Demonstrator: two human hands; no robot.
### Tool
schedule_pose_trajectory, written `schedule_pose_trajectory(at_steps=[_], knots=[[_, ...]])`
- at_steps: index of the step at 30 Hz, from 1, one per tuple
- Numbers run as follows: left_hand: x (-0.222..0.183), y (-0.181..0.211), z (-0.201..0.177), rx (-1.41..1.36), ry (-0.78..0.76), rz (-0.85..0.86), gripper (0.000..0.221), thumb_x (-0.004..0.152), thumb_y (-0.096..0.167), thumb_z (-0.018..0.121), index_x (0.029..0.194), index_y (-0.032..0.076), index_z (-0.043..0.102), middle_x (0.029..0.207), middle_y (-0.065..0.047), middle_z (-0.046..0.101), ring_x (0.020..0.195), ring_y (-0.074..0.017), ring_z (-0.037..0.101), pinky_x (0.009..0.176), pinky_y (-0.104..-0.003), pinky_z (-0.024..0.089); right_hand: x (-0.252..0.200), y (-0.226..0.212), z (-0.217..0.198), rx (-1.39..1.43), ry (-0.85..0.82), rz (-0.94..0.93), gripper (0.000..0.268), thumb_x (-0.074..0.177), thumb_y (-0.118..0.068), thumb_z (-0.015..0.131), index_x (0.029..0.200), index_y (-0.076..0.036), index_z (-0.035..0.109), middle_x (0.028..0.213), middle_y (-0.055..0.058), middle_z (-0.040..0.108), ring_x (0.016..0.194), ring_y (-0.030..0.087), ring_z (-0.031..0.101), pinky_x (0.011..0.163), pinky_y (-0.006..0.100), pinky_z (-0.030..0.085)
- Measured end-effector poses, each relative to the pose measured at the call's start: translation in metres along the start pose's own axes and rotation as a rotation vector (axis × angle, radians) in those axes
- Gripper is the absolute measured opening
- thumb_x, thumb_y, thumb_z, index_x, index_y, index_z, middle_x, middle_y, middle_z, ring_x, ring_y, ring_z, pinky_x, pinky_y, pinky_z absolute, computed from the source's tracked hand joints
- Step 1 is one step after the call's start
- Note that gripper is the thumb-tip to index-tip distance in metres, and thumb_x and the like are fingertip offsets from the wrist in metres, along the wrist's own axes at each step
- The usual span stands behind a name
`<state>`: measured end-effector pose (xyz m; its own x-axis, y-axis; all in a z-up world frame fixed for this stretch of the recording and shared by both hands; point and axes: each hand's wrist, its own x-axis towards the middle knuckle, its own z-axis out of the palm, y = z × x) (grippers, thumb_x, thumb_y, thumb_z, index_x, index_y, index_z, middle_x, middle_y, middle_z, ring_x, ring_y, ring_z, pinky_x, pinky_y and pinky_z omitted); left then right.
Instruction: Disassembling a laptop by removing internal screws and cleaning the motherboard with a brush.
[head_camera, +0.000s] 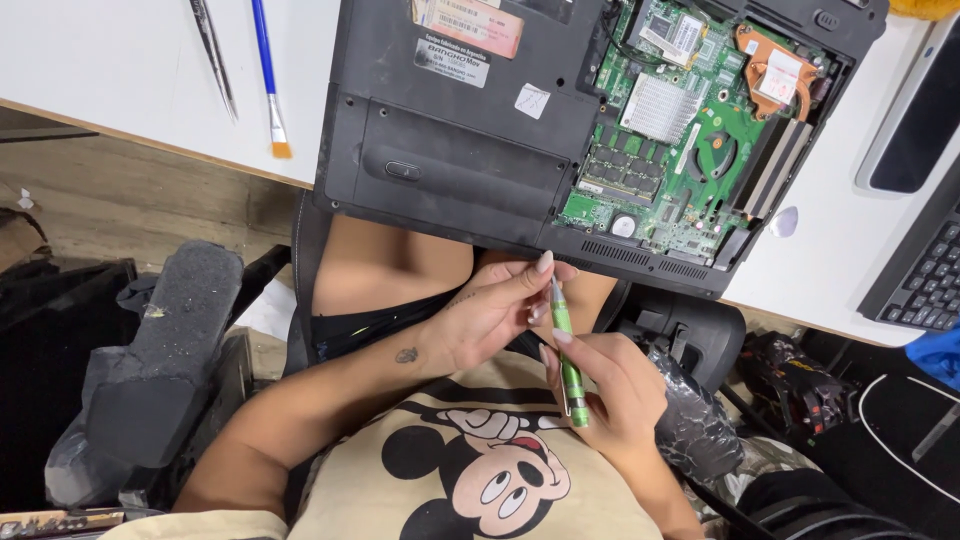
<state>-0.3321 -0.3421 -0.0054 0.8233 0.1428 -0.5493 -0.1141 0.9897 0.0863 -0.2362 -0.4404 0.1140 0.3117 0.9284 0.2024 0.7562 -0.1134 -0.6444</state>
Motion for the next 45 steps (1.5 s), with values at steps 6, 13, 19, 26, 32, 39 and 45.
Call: schedule_pose_trajectory(at_steps=[6, 13, 19, 26, 32, 39, 45], knots=[[0.008, -0.004, -0.012, -0.012, -0.041, -0.02, 0.035, 0.105, 0.034, 0.065, 0.114, 0.001, 0.074, 0.079, -0.001, 0.063, 0.065, -0.0096, 0.051, 0.061, -0.02, 0.041, 0.009, 0.002, 0.006, 0.058, -0.01, -0.06, 0.023, 0.097, -0.003, 0.076, 0.118, 0.0, 0.068, 0.085, 0.012, 0.07, 0.068, 0.02, 0.065, 0.061, 0.028, 0.049], [0.003, -0.007, -0.012, -0.055, 0.0, -0.038, 0.038, 0.103, 0.034, 0.066, 0.117, 0.0, 0.073, 0.091, -0.001, 0.063, 0.066, -0.0099, 0.051, 0.063, -0.022, 0.048, 0.014, 0.002, 0.005, 0.067, -0.009, -0.056, 0.021, 0.096, -0.003, 0.076, 0.115, 0.002, 0.068, 0.084, 0.013, 0.07, 0.066, 0.021, 0.065, 0.06, 0.029, 0.05], [0.003, -0.01, -0.014, -0.096, 0.008, -0.053, 0.04, 0.104, 0.036, 0.064, 0.12, 0.001, 0.071, 0.083, 0.0, 0.06, 0.064, -0.0094, 0.051, 0.063, -0.022, 0.045, 0.016, 0.003, 0.004, 0.075, -0.012, -0.046, 0.019, 0.097, -0.003, 0.075, 0.114, 0.001, 0.069, 0.084, 0.013, 0.071, 0.066, 0.021, 0.065, 0.06, 0.029, 0.05], [-0.004, -0.007, 0.005, -0.087, 0.096, 0.03, 0.038, 0.108, 0.035, 0.065, 0.118, 0.0, 0.073, 0.073, -0.005, 0.056, 0.063, -0.0083, 0.051, 0.064, -0.02, 0.043, 0.029, 0.01, 0.009, 0.065, 0.122, -0.132, 0.014, 0.086, -0.002, 0.083, 0.098, 0.003, 0.082, 0.068, 0.006, 0.069, 0.048, 0.02, 0.056, 0.051, 0.029, 0.052], [0.007, -0.015, -0.014, 0.002, 0.053, 0.075, 0.039, 0.109, 0.038, 0.063, 0.115, 0.0, 0.072, 0.075, 0.0, 0.051, 0.066, -0.0055, 0.048, 0.062, -0.02, 0.038, 0.015, 0.03, 0.0, -0.016, 0.047, -0.073, 0.021, 0.089, -0.009, 0.082, 0.109, -0.001, 0.08, 0.077, 0.011, 0.071, 0.059, 0.031, 0.066, 0.056, 0.039, 0.054], [-0.032, 0.036, 0.0, 0.461, -0.02, 0.262, 0.033, 0.105, 0.03, 0.066, 0.11, -0.002, 0.074, 0.078, -0.007, 0.068, 0.072, -0.0073, 0.061, 0.063, -0.019, 0.048, 0.036, 0.035, -0.002, 0.011, 0.072, -0.025, 0.017, 0.096, -0.012, 0.077, 0.11, -0.002, 0.078, 0.075, 0.01, 0.07, 0.058, 0.029, 0.067, 0.057, 0.036, 0.055], [-0.051, 0.062, 0.013, 0.995, 0.032, 0.642, 0.014, 0.094, 0.013, 0.079, 0.102, 0.003, 0.08, 0.074, -0.004, 0.069, 0.057, -0.0062, 0.057, 0.05, -0.018, 0.047, 0.056, 0.026, -0.006, 0.049, 0.053, 0.006, 0.014, 0.099, -0.01, 0.076, 0.109, 0.0, 0.076, 0.08, 0.014, 0.072, 0.061, 0.035, 0.068, 0.059, 0.04, 0.057]])
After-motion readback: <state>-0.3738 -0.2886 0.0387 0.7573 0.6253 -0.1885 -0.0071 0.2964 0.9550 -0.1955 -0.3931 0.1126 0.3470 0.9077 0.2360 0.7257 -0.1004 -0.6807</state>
